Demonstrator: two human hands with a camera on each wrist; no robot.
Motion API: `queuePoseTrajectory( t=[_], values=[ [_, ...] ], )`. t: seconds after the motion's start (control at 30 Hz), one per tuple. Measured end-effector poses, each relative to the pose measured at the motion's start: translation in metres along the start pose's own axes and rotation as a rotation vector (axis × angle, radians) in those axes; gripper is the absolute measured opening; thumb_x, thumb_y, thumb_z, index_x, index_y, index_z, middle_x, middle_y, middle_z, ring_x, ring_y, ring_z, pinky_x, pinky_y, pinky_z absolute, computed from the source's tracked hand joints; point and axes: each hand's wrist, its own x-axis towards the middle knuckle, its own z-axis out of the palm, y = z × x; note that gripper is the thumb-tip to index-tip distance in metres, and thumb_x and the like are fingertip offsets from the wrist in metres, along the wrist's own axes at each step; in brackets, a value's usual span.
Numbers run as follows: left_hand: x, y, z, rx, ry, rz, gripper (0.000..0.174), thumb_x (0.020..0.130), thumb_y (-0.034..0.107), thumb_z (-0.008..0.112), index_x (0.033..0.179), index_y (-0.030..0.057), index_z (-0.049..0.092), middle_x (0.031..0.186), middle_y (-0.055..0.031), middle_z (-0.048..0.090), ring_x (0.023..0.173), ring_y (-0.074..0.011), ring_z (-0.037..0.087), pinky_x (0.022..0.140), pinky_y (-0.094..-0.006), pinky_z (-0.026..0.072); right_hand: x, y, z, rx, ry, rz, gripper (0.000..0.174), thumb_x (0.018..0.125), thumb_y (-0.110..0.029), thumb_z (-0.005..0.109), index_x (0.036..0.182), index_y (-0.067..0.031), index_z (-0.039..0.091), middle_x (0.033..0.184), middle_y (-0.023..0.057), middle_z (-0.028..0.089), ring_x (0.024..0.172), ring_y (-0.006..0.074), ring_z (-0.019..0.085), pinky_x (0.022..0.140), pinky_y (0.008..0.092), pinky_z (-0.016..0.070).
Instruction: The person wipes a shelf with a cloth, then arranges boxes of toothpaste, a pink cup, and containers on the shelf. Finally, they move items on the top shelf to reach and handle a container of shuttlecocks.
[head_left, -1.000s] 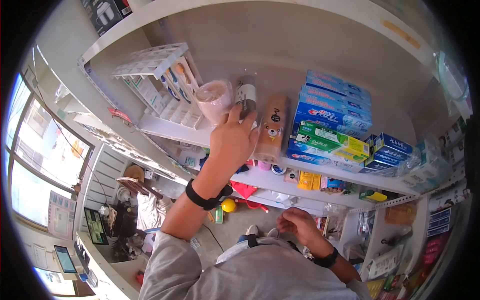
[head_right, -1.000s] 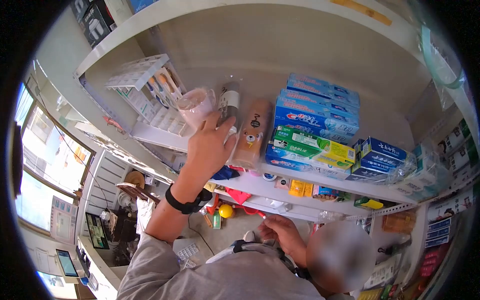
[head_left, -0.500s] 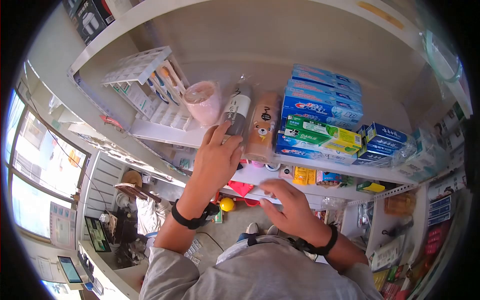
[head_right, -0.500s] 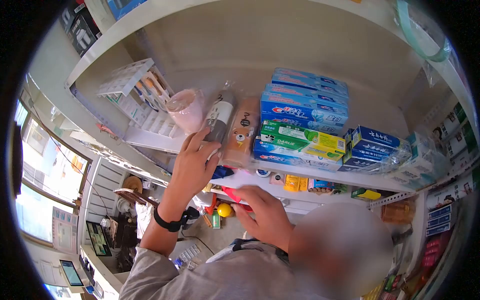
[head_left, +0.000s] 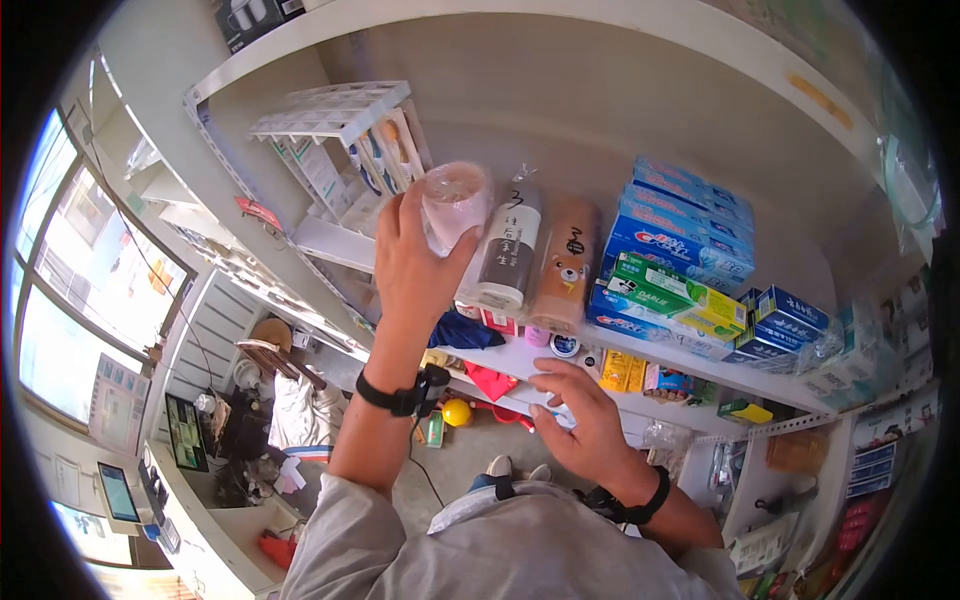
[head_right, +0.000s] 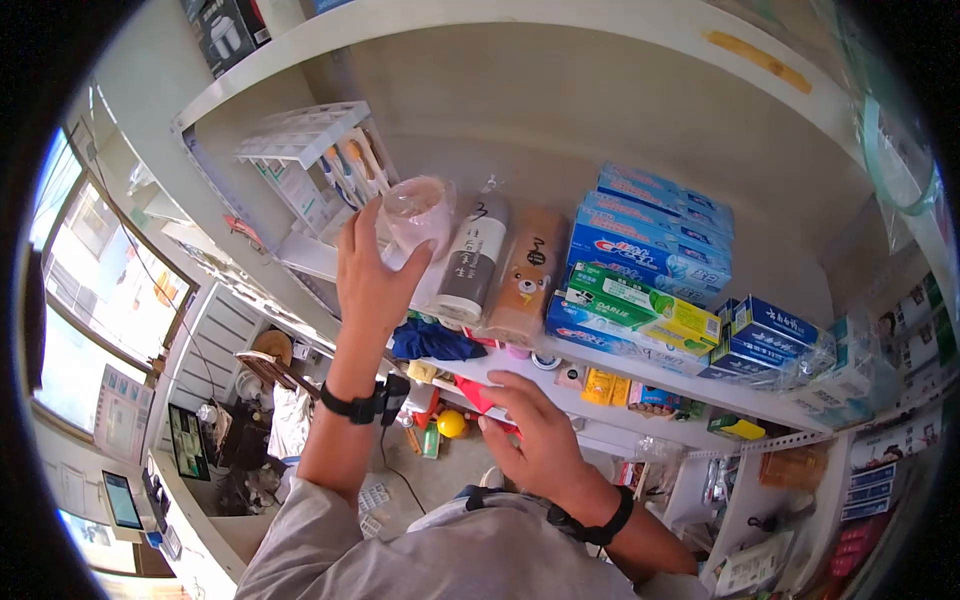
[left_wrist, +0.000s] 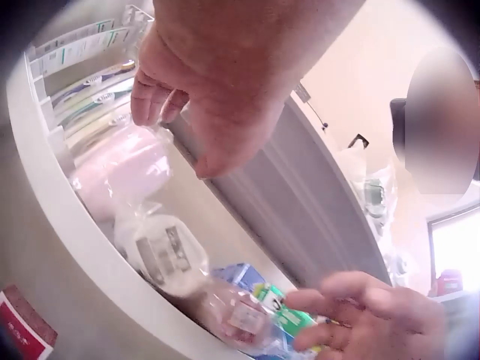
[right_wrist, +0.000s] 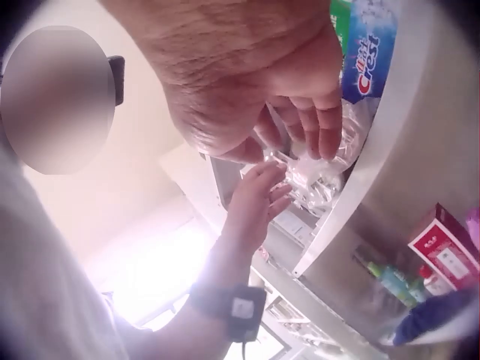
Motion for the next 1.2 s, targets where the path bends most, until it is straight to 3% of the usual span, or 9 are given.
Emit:
queuePoseTrajectory(
  t=[0.13, 0.17, 0.3, 0.57, 0.67, 0.77, 0.9, 1.0, 1.2],
  values=[
    [0.015, 0.003, 0.022, -0.030, -0.032, -0.099, 0.077, 0.077, 0.035, 0.085, 0.142, 0.0069, 0.055, 0.130, -0.0217, 0.058, 0.119, -0.0424, 0.060, 0.099, -0.0490, 0.0513, -0.018, 0.005, 0.003, 0.009, -0.029, 0.064, 0.032, 0.092, -0.008, 0.073, 0.123, -0.0009, 0.066, 0.131, 0.0210, 0.065, 0.115, 0.0371, 0.067, 0.096, 0.0397, 0.0559],
    [0.018, 0.002, 0.026, -0.038, -0.041, -0.122, 0.077, 0.076, 0.035, 0.085, 0.141, 0.0068, 0.055, 0.130, -0.0214, 0.058, 0.118, -0.0425, 0.060, 0.099, -0.0490, 0.0517, -0.020, 0.003, 0.001, 0.016, -0.028, 0.082, 0.033, 0.091, -0.006, 0.074, 0.123, -0.0009, 0.066, 0.131, 0.0199, 0.065, 0.107, 0.0314, 0.070, 0.087, 0.0362, 0.0583],
    [0.021, -0.006, 0.032, -0.032, -0.071, -0.189, 0.075, 0.079, 0.037, 0.081, 0.142, 0.0069, 0.054, 0.128, -0.0207, 0.060, 0.116, -0.0414, 0.063, 0.096, -0.0495, 0.0530, -0.037, 0.015, -0.002, -0.016, -0.012, 0.106, 0.033, 0.091, 0.001, 0.071, 0.123, 0.0019, 0.066, 0.133, 0.0197, 0.064, 0.098, 0.0210, 0.071, 0.081, 0.0315, 0.0604],
    [0.001, -0.027, -0.003, -0.305, -0.055, -0.222, 0.059, 0.082, 0.027, 0.077, 0.134, 0.0060, 0.060, 0.129, -0.0199, 0.065, 0.114, -0.0393, 0.065, 0.097, -0.0485, 0.0534, -0.054, 0.019, -0.007, -0.001, -0.010, 0.193, 0.033, 0.091, 0.003, 0.070, 0.123, 0.0019, 0.065, 0.133, 0.0193, 0.064, 0.098, 0.0194, 0.072, 0.081, 0.0314, 0.0599],
    [-0.012, -0.075, -0.011, -0.050, -0.041, -0.115, 0.045, 0.085, 0.021, 0.076, 0.126, 0.0055, 0.067, 0.124, -0.0181, 0.068, 0.111, -0.0388, 0.066, 0.096, -0.0470, 0.0538, -0.059, 0.023, -0.010, -0.005, 0.016, 0.207, 0.032, 0.091, 0.001, 0.071, 0.123, 0.0008, 0.065, 0.132, 0.0193, 0.065, 0.096, 0.0208, 0.072, 0.080, 0.0319, 0.0599],
    [-0.022, -0.092, -0.010, 0.021, -0.123, -0.144, 0.028, 0.088, 0.017, 0.075, 0.113, 0.0070, 0.074, 0.114, -0.0131, 0.071, 0.105, -0.0329, 0.069, 0.091, -0.0420, 0.0552, -0.063, 0.028, -0.009, 0.007, -0.003, 0.237, 0.031, 0.091, 0.000, 0.072, 0.122, 0.0006, 0.066, 0.132, 0.0196, 0.066, 0.095, 0.0215, 0.073, 0.079, 0.0322, 0.0601],
    [-0.032, -0.106, 0.008, -0.033, -0.126, -0.022, 0.014, 0.087, 0.014, 0.073, 0.098, 0.0063, 0.077, 0.099, -0.0121, 0.073, 0.099, -0.0348, 0.068, 0.091, -0.0437, 0.0554, -0.063, 0.029, -0.004, 0.046, -0.048, 0.265, 0.030, 0.092, 0.000, 0.071, 0.122, 0.0009, 0.066, 0.132, 0.0199, 0.066, 0.095, 0.0214, 0.073, 0.079, 0.0323, 0.0603],
    [-0.031, -0.104, 0.015, -0.036, -0.115, -0.013, 0.013, 0.087, 0.013, 0.074, 0.097, 0.0069, 0.077, 0.100, -0.0117, 0.073, 0.095, -0.0343, 0.068, 0.088, -0.0444, 0.0555, -0.061, 0.026, -0.001, 0.042, -0.066, 0.254, 0.029, 0.093, 0.000, 0.069, 0.122, 0.0012, 0.066, 0.132, 0.0171, 0.066, 0.095, 0.0157, 0.071, 0.081, 0.0286, 0.0577],
    [-0.022, -0.088, 0.026, -0.002, -0.187, -0.044, 0.013, 0.086, 0.017, 0.075, 0.094, 0.0062, 0.076, 0.095, -0.0112, 0.071, 0.095, -0.0340, 0.068, 0.086, -0.0439, 0.0553, -0.064, 0.026, 0.000, 0.010, -0.082, 0.271, 0.029, 0.093, -0.001, 0.071, 0.121, 0.0015, 0.066, 0.130, 0.0194, 0.067, 0.095, 0.0220, 0.073, 0.079, 0.0317, 0.0603]
  ],
)
